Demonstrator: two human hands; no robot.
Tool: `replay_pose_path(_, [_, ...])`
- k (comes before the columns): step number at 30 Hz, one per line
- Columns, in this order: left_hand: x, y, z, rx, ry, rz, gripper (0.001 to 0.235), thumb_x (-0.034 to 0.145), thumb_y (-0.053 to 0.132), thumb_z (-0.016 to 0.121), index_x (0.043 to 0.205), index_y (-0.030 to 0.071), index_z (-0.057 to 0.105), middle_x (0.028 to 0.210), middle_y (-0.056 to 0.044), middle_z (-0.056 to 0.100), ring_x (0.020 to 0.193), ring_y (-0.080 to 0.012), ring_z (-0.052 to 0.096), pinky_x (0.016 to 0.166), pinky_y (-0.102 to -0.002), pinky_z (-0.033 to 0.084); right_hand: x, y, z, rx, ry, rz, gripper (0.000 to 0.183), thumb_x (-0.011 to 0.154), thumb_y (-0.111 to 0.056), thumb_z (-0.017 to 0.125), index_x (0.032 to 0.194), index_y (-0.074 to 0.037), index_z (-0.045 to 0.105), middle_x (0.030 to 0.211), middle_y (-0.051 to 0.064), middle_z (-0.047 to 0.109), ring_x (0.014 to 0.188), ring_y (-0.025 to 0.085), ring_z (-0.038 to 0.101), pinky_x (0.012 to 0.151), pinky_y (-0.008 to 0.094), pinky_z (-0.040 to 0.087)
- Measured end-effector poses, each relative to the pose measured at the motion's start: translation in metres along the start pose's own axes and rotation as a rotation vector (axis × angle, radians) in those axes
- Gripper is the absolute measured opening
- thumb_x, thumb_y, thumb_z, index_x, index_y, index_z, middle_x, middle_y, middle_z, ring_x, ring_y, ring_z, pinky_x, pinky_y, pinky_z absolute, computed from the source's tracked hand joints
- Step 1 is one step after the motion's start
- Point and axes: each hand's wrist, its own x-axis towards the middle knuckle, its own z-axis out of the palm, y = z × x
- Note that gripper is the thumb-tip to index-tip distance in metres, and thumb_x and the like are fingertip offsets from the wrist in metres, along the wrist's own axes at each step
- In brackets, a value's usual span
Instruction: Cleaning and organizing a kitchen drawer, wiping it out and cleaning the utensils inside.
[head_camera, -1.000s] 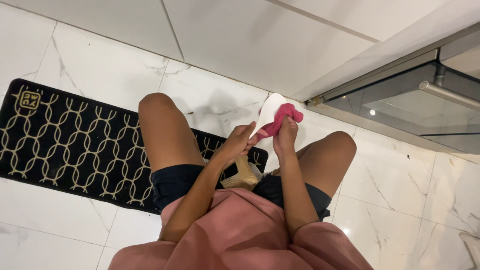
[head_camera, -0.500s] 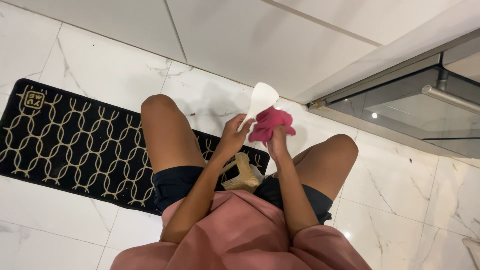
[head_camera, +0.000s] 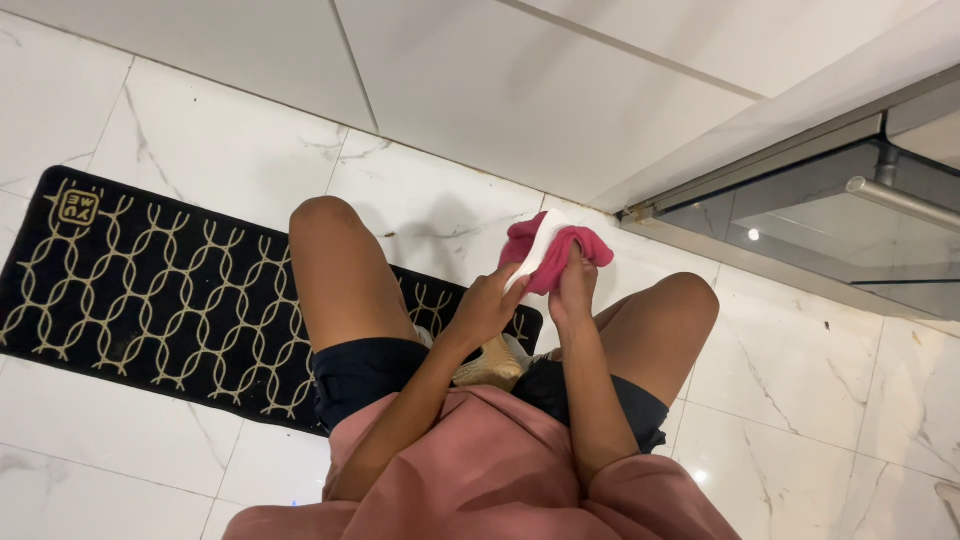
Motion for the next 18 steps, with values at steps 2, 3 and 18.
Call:
replay_pose_path(2, [-0.006,0.008,-0.005,0.024,0.007,0.019,0.028,0.104,0.024,0.056,0.124,0.006,0.064,0.068,-0.020,0.066,0.060,-0.0349,0.066,0.059,-0.044,0.048,0.006,-0.001,-0.008,-0.003,0.013,-0.008,0.026,0.106,-0.021,0.053,0.116,0.000,0.064,0.111,0.009,0.070,0.096,0.016,0.071,0.087,0.035,0.059])
replay_pose_path(3, [-0.007,0.012,-0.007,0.050,0.016,0.041,0.029,0.103,0.024,0.056,0.126,0.007,0.063,0.067,-0.020,0.065,0.058,-0.0348,0.065,0.056,-0.044,0.046,0.009,-0.003,-0.012,-0.005,0.023,-0.018,0.027,0.106,-0.022,0.052,0.116,0.001,0.063,0.110,0.010,0.070,0.095,0.018,0.072,0.087,0.037,0.060])
replay_pose_path(18, [0.007,-0.024,0.006,-0.109,0.044,-0.073,0.020,0.101,0.012,0.055,0.114,-0.002,0.064,0.075,-0.024,0.067,0.064,-0.0343,0.069,0.062,-0.044,0.051,-0.003,0.037,-0.017,-0.215,-0.348,0.063,0.019,0.099,-0.001,0.052,0.096,0.001,0.071,0.086,0.007,0.071,0.074,0.012,0.063,0.067,0.028,0.051])
